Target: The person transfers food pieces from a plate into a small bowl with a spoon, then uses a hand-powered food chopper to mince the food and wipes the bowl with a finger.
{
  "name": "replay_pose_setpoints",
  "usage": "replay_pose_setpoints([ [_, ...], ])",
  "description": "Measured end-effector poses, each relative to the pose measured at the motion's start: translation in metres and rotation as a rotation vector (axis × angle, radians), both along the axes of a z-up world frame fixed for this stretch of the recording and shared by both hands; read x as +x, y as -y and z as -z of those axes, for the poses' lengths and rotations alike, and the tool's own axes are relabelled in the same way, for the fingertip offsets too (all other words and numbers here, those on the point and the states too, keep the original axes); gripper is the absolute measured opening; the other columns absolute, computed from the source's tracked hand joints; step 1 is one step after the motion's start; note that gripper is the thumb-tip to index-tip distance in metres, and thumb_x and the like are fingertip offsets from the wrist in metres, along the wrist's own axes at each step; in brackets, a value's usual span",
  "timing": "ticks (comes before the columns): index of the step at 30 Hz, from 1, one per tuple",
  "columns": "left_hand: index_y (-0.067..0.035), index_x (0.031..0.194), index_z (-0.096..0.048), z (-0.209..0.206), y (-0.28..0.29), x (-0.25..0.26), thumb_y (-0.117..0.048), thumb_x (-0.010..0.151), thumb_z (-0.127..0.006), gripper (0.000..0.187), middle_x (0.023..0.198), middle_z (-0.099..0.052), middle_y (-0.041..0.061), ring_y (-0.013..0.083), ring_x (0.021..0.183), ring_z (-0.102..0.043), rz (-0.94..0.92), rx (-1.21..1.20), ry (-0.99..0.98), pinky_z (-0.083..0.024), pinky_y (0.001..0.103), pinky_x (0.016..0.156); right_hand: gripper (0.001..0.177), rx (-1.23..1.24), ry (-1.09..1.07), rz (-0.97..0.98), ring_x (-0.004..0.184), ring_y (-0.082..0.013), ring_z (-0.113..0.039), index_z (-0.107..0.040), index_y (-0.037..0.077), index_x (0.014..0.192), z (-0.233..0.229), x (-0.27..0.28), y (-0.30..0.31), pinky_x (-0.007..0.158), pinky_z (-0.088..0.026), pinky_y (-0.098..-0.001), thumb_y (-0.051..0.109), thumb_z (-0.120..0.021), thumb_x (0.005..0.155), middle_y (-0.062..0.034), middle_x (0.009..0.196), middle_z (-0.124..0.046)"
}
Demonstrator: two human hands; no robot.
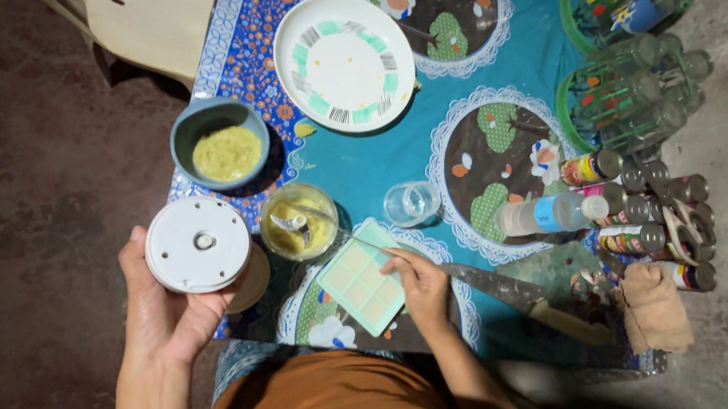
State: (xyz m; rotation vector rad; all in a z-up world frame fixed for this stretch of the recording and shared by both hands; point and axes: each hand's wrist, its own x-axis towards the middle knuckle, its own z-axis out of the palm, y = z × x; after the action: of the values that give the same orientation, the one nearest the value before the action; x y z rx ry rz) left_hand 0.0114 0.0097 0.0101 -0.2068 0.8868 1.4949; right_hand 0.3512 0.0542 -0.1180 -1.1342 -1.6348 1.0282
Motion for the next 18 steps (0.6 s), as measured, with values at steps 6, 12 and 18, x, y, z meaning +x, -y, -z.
replay_pose_setpoints([
  [6, -0.008, 0.131, -0.060, 0.006, -0.010, 0.002, -0.066, 0.099, -0.041, 0.069, 0.125, -0.070, 0.014, 0.0283, 0.106, -0.069, 0.037, 0.050, -0.005, -0.059, 0.045, 0.081, 0.033, -0.520, -0.410, 0.279, 0.044, -0.0023, -0.034, -0.071, -0.005, 0.106, -0.051, -0.003, -0.028, 0.042, -0.022, -0.0193, 0.025, -0.057, 0.101, -0.0102, 0.070, -0.070],
  [12, -0.009, 0.134, -0.058, 0.001, -0.061, 0.010, -0.065, 0.104, -0.040, 0.066, 0.126, -0.068, 0.013, 0.0303, 0.106, -0.068, 0.079, 0.170, 0.041, -0.058, 0.047, 0.081, 0.034, -0.562, -0.364, 0.239, 0.043, -0.0026, -0.037, -0.070, -0.006, 0.114, -0.079, 0.015, -0.146, 0.040, -0.025, -0.0197, 0.023, -0.059, 0.102, -0.0099, 0.074, -0.068],
  [18, -0.010, 0.134, -0.057, -0.011, -0.118, 0.034, -0.066, 0.096, -0.038, 0.071, 0.128, -0.067, 0.016, 0.0380, 0.112, -0.066, 0.154, 0.080, 0.092, -0.057, 0.052, 0.090, 0.028, -0.772, -0.288, 0.130, 0.041, -0.0038, -0.034, -0.071, -0.004, 0.111, 0.015, 0.021, -0.250, 0.036, -0.025, -0.0227, 0.020, -0.064, 0.099, -0.0120, 0.076, -0.069],
])
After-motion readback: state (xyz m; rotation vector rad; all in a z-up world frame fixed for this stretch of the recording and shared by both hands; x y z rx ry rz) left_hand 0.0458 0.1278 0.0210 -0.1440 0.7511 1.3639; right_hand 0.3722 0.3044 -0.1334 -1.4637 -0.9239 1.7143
